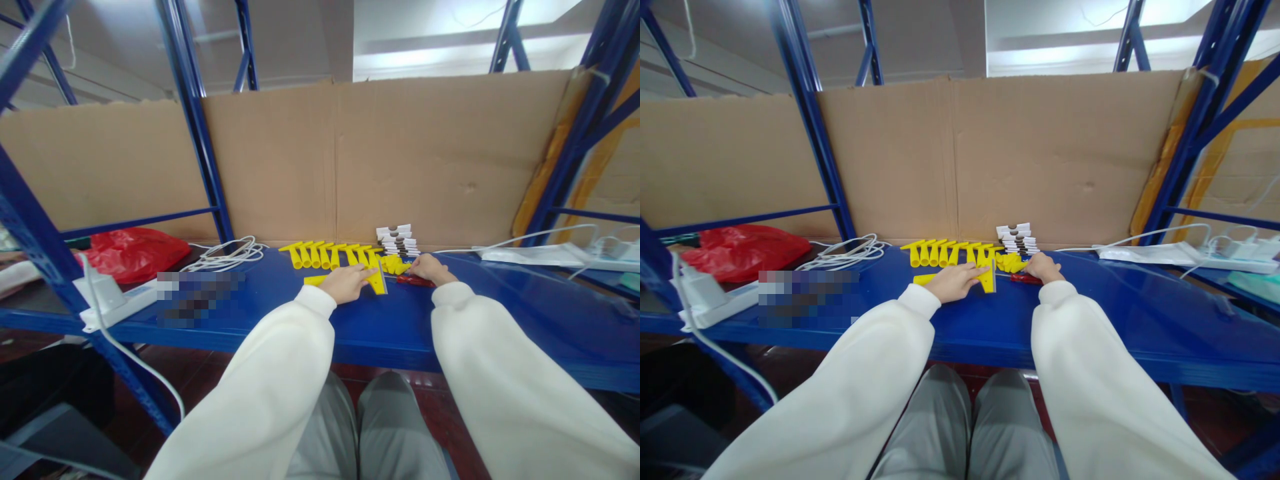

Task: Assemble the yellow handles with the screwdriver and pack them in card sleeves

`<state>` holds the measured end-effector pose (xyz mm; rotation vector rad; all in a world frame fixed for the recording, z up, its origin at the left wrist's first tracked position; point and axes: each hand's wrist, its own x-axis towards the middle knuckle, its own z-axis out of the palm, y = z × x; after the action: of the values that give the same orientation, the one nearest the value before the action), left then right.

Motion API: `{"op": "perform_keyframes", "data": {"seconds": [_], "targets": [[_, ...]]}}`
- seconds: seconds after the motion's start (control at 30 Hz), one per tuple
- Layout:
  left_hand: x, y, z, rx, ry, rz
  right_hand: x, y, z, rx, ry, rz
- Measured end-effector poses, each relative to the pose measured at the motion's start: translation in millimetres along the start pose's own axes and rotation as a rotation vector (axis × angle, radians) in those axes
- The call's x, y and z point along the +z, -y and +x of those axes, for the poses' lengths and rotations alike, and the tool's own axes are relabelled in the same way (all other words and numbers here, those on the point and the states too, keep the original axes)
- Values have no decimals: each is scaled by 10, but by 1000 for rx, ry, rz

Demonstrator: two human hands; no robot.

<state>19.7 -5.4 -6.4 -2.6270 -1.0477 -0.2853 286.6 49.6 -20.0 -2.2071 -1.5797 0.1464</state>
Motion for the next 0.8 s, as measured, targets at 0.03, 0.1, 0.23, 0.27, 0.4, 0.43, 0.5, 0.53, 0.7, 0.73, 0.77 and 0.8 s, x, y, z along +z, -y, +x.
{"op": "perform_keyframes", "data": {"seconds": [0.03, 0.1, 0.23, 0.27, 0.4, 0.43, 0.5, 0.53, 0.7, 0.73, 0.77, 0.8], "targets": [[0, 0, 1, 1, 3, -3, 7, -10, 19, 5, -4, 2], [6, 2, 4, 10, 10, -8, 29, -34, 63, 11, -8, 4], [26, 8, 14, 27, 31, -5, 84, -85, 154, -3, -12, -8], [30, 7, 16, 30, 37, -3, 93, -92, 170, -6, -15, -14], [30, -7, 21, 46, 49, -3, 86, -74, 176, 14, 11, -67], [27, -11, 21, 51, 49, -4, 76, -61, 167, 22, 19, -87], [22, -18, 20, 58, 45, -4, 57, -33, 149, 32, 26, -125], [20, -21, 19, 60, 43, -2, 51, -22, 143, 30, 30, -137], [16, -21, 15, 63, 46, 0, 70, -40, 168, -22, 39, -108], [17, -19, 15, 63, 46, 0, 78, -56, 181, -25, 15, -90], [19, -17, 15, 64, 44, 0, 86, -73, 194, -28, -17, -66], [21, -15, 15, 66, 41, 0, 91, -87, 204, -44, -51, -31]]}}
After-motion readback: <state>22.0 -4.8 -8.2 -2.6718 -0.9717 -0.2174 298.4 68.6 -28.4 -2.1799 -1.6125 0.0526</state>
